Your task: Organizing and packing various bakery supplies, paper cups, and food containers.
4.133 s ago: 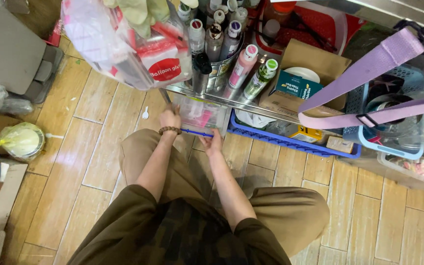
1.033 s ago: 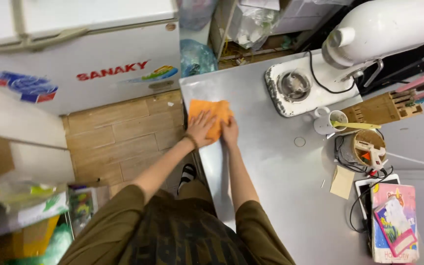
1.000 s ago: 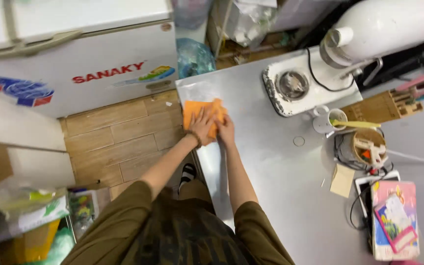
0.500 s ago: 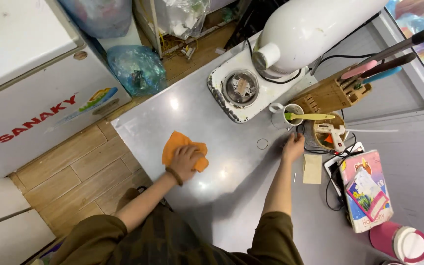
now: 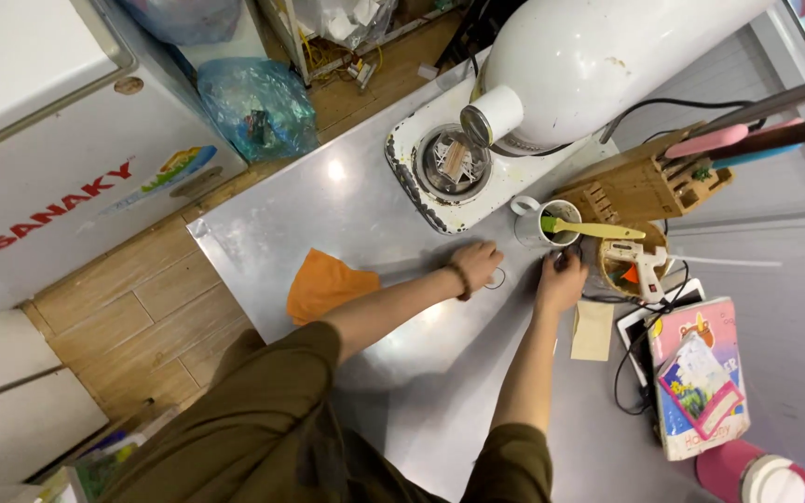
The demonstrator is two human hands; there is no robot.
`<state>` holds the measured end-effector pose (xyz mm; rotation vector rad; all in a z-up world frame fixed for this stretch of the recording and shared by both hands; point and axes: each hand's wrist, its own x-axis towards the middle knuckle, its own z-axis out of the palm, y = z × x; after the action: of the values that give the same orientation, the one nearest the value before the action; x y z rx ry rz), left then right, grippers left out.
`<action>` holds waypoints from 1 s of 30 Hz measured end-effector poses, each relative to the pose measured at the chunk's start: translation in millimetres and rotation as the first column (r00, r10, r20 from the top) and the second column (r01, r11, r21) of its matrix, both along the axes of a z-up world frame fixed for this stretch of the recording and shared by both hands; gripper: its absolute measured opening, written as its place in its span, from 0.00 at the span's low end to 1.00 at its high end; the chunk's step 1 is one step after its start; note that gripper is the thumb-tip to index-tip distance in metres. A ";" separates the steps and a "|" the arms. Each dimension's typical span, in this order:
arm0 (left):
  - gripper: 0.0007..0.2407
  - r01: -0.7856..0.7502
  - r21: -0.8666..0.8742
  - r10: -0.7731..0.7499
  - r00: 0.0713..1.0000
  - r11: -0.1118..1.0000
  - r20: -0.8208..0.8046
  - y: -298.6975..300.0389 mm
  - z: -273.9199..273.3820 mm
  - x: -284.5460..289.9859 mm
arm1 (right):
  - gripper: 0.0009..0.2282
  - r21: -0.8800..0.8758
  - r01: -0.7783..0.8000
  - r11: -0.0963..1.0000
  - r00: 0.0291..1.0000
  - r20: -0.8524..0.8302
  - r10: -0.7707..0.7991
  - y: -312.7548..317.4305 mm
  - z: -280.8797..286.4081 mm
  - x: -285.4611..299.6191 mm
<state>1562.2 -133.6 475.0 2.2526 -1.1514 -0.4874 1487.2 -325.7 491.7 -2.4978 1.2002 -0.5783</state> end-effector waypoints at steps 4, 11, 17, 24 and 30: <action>0.23 -0.143 0.059 0.147 0.987 0.988 -0.058 -45.4 -38.7 7.5 | 0.21 -0.057 -0.007 0.998 1.000 0.025 0.009 -11.0 -25.1 -27.1; 0.07 -0.119 0.004 0.119 0.991 0.993 0.067 -19.3 -23.8 -1.9 | 0.26 0.178 0.080 0.981 0.996 0.031 -0.087 -0.8 0.2 -10.8; 0.08 -0.675 -0.299 0.513 0.720 0.675 -0.467 66.7 72.5 106.4 | 0.22 0.242 -0.018 0.970 0.979 0.201 -0.031 14.5 -8.3 -40.7; 0.22 -0.657 0.191 0.666 0.746 0.729 0.021 76.5 72.2 223.8 | 0.15 0.432 -0.322 0.842 0.837 0.545 0.041 142.7 19.3 -74.8; 0.08 -0.538 0.033 0.468 0.760 0.842 0.451 122.1 70.5 192.4 | 0.15 0.531 -0.536 0.656 0.793 0.585 0.174 256.4 71.0 -68.3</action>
<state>1754.6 -11.6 545.5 2.7667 -0.6371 0.1552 1418.9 -69.3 562.7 -1.7205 0.5202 -0.4918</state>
